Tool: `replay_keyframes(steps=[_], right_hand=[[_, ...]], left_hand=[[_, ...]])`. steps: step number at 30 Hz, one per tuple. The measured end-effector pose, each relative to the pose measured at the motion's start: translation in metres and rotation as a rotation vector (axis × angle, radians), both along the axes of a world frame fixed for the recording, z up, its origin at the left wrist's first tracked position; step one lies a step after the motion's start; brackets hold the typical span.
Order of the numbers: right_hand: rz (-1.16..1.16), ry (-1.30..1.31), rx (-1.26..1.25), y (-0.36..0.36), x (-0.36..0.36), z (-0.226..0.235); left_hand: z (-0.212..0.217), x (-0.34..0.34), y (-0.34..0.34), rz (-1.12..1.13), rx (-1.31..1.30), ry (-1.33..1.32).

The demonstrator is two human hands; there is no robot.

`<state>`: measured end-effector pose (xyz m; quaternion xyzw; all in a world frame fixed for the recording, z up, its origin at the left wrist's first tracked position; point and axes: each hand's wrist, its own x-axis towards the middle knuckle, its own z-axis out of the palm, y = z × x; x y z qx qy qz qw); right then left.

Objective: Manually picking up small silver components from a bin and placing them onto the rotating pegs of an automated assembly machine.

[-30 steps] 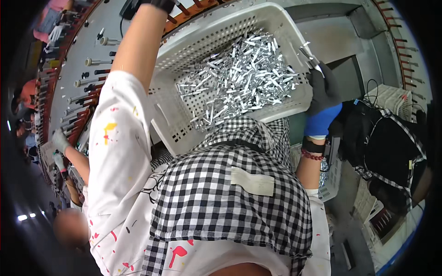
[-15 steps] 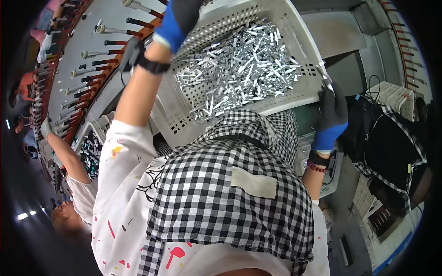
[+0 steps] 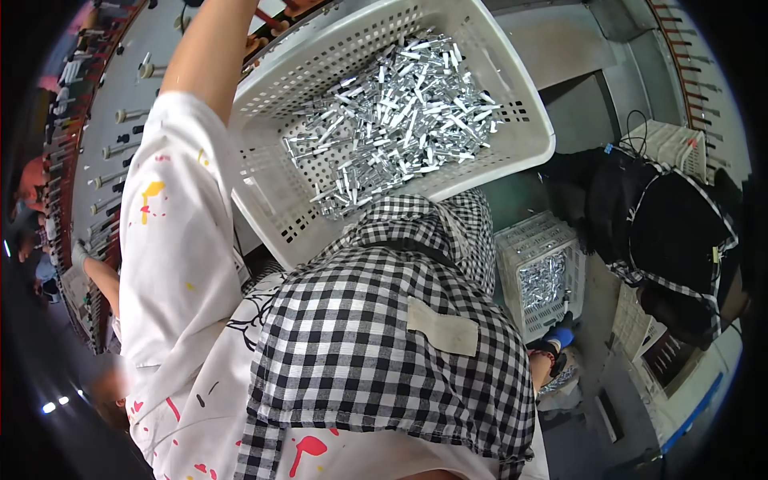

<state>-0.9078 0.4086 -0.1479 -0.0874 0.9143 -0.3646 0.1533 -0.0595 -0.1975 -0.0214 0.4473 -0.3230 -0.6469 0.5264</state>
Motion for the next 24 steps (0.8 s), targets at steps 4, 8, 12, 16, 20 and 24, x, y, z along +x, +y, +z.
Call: replay_keyframes(steps=[4, 8, 12, 16, 20, 24], right_hand=[[0.034, -0.165, -0.045, -0.044, 0.014, -0.015], [0.781, -0.013, -0.166, -0.210, 0.187, 0.040], [1.014, -0.231, -0.429, -0.302, 0.342, 0.108], [1.668, -0.007, -0.202, -0.367, 0.415, 0.079], [1.850, 0.513, 0.096, -0.415, 0.424, -0.018], [1.942, 0.765, 0.304, -0.424, 0.438, -0.056]], left_hand=[[0.036, -0.057, 0.108, 0.274, -0.240, -0.184], [0.037, -0.084, 0.185, -0.220, -0.167, -0.826], [-0.050, -0.095, 0.225, -0.506, -0.222, -1.053], [-0.088, -0.078, 0.262, -0.171, -0.012, -0.577], [-0.107, -0.082, 0.312, -0.236, 0.086, -0.601], [-0.121, -0.088, 0.357, -0.177, 0.211, -0.518]])
